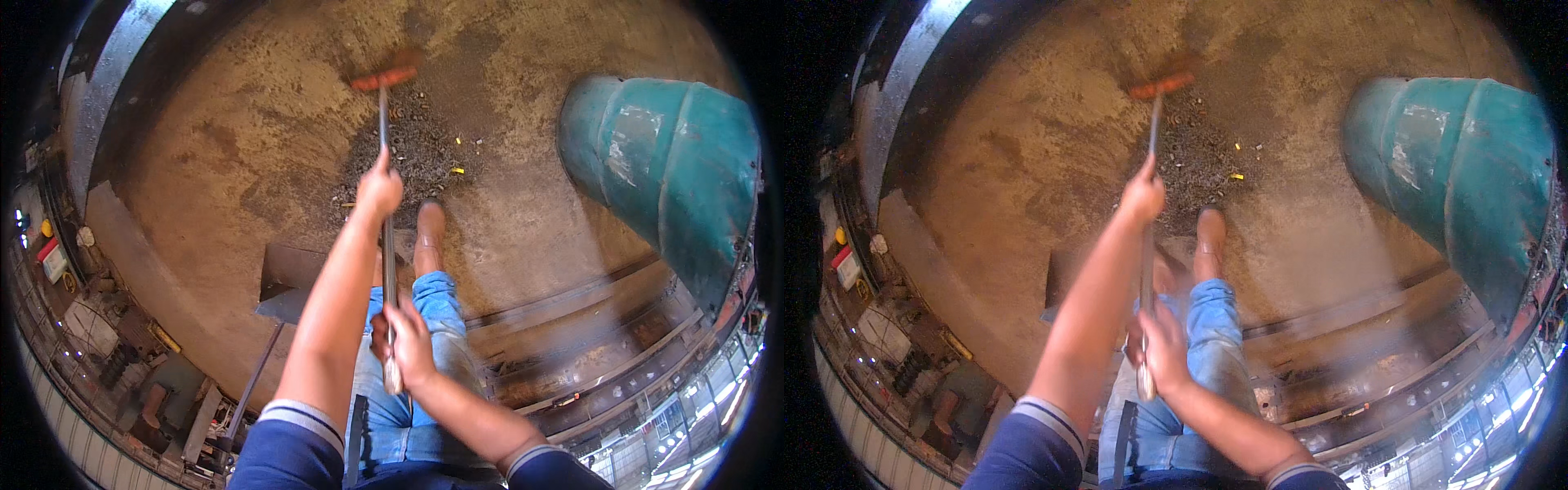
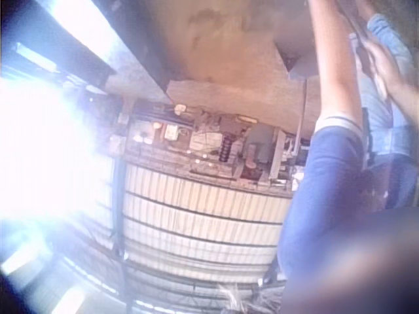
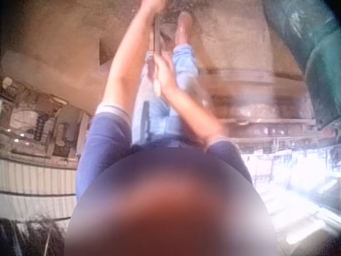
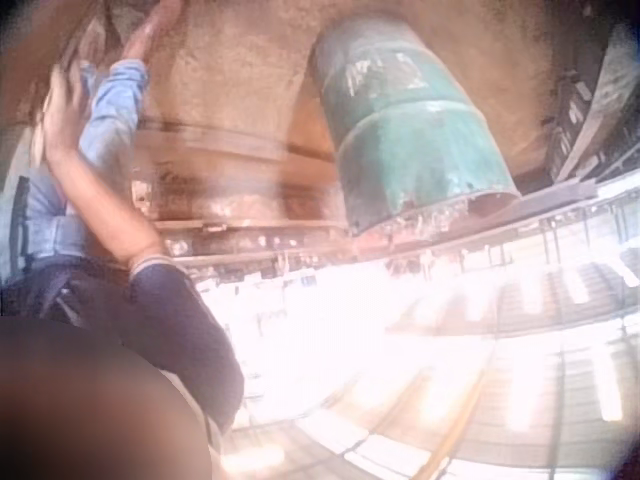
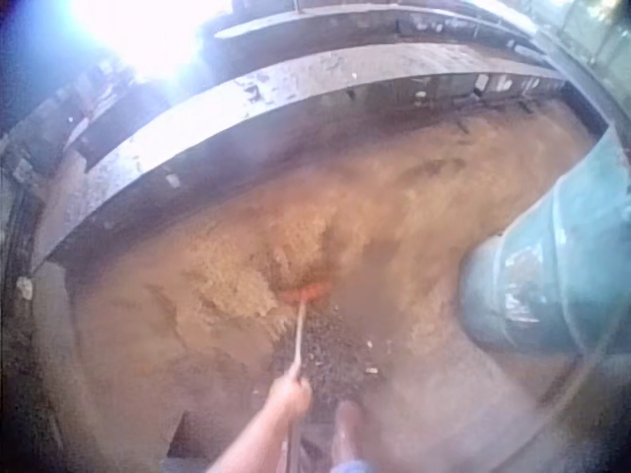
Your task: The person sweeps metal shavings and debris from the workshop floor using a broom and dustpan, then transfers the collected material into a large green barrel. The person moves between different areas of the floor to gather scattered piles of debris.
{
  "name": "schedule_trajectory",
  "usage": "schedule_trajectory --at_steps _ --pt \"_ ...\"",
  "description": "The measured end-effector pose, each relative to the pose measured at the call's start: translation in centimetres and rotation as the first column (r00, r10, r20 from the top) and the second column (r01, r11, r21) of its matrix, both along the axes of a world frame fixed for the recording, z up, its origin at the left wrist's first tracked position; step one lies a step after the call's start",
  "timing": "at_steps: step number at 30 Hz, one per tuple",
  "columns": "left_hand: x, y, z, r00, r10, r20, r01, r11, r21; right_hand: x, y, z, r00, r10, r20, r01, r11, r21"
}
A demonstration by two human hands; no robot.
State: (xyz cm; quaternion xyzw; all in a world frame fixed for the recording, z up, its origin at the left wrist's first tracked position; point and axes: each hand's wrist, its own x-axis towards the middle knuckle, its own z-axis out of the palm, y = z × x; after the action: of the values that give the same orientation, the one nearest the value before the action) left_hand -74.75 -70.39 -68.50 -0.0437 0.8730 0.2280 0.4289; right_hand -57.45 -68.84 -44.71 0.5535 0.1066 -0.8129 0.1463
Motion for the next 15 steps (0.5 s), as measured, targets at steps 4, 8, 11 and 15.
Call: schedule_trajectory --at_steps 4,8,11,15 --pt "9.1 -3.5 5.5 0.993 -0.086 0.079 0.09 0.995 -0.052 5.5 -2.0 7.2 0.986 0.078 0.149 -0.074 0.997 -0.034" --pt "14.2 -4.8 11.4 0.979 -0.185 0.088 0.185 0.983 0.008 18.0 -5.5 7.0 0.809 0.587 -0.023 -0.539 0.757 0.368" --pt "13.0 -5.8 15.9 0.94 -0.288 0.181 0.274 0.957 0.096 16.2 -1.1 6.4 0.614 0.788 -0.053 -0.721 0.587 0.368" --pt "12.9 -7.4 18.8 0.903 -0.377 0.208 0.291 0.89 0.351 12.7 5.0 -3.0 0.464 0.752 0.468 -0.502 -0.212 0.839"
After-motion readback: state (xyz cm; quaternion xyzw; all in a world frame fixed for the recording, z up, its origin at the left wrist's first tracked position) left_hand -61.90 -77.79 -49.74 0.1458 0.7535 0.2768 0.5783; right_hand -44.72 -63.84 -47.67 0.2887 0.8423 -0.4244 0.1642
